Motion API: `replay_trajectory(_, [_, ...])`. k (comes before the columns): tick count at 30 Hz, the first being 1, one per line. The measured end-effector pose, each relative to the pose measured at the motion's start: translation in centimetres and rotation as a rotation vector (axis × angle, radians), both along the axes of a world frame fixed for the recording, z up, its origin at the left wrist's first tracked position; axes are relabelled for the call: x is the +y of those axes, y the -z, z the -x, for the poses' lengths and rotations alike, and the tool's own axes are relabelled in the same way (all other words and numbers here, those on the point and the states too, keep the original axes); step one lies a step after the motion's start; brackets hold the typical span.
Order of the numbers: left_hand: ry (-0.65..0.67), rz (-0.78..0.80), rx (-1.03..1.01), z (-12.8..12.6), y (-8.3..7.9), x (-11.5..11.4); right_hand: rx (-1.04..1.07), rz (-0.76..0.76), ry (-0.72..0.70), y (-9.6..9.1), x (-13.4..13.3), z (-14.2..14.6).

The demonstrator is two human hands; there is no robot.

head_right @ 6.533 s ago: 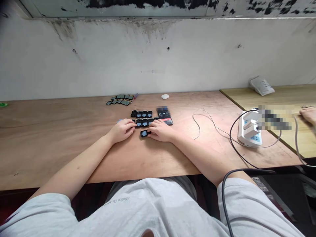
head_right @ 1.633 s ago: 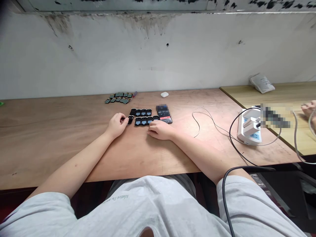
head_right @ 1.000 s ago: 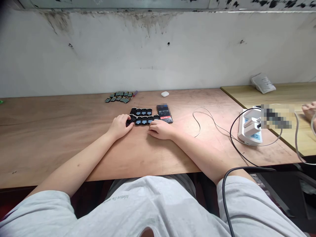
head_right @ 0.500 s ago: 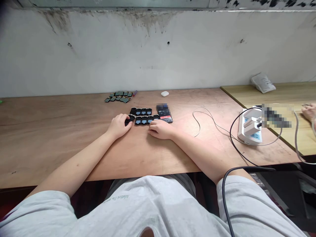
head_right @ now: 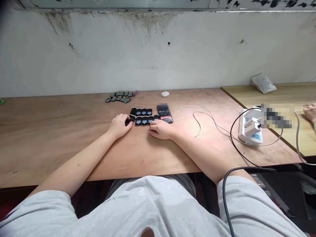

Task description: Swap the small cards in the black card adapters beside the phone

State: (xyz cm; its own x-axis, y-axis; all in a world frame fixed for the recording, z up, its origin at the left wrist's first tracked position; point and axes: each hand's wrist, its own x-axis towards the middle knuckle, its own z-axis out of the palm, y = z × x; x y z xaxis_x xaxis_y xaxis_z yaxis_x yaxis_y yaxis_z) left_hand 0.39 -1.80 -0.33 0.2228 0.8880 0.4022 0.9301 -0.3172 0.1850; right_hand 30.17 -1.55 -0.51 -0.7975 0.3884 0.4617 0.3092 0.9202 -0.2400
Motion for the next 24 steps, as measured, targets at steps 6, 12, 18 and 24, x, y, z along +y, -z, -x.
replay_trajectory(6, [0.084, -0.026, -0.061, -0.06, -0.22, -0.14, -0.011, 0.008, 0.001, 0.1, 0.06, -0.03])
replay_trajectory(12, [0.05, -0.045, -0.078, -0.01, -0.33, -0.21, -0.015, 0.0, 0.003, -0.01, 0.0, -0.04])
replay_trajectory(18, [0.063, -0.057, -0.096, -0.04, -0.52, -0.31, -0.019, 0.012, 0.003, -0.21, -0.14, -0.07])
replay_trajectory(24, [0.147, -0.156, -0.183, -0.06, -0.76, -0.69, -0.022, 0.004, 0.008, -0.07, -0.06, -0.08])
